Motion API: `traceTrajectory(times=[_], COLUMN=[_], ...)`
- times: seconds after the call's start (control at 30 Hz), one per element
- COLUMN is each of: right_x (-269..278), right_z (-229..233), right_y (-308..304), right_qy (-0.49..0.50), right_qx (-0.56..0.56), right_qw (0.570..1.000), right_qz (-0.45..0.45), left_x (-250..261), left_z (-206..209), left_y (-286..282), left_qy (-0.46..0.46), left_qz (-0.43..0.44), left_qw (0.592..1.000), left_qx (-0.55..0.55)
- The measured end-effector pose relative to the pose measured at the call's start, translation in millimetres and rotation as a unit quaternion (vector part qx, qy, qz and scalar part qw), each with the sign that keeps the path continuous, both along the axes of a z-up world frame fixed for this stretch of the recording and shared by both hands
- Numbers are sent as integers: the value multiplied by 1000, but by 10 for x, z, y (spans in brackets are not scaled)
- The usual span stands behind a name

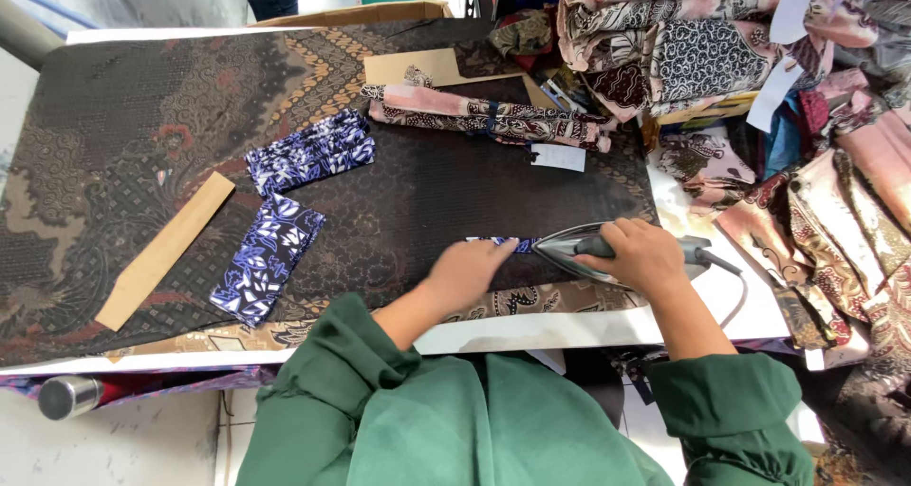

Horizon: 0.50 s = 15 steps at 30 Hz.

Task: The person irons small patterned fabric pieces on a worktable using a handheld iron and a cardboard template. They repeatedly place the template on each piece, press with the iron, remove the template, and set the finished piece aside. The process is repeated for multiple pieces throughout the clip.

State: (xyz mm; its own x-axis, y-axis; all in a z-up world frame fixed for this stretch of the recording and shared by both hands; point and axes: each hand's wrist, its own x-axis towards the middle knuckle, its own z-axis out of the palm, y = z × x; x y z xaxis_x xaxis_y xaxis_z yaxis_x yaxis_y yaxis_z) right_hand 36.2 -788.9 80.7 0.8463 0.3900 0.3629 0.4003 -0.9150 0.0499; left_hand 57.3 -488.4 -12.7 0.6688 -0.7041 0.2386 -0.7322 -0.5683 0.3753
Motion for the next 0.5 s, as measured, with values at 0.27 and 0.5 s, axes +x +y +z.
traceTrajectory(times=[0.27, 0.5], right_x=[233, 250], right_z=[-101, -49], right_y=[482, 555], right_qy=[6, 43], right_qx=[16, 15], right_qw=[997, 997], right_qz=[80, 57], left_x=[246, 176], left_z=[-61, -152], left_y=[492, 556], left_qy=[-66, -153], left_qz=[23, -5], left_qw=[994, 988], left_qx=[-87, -35])
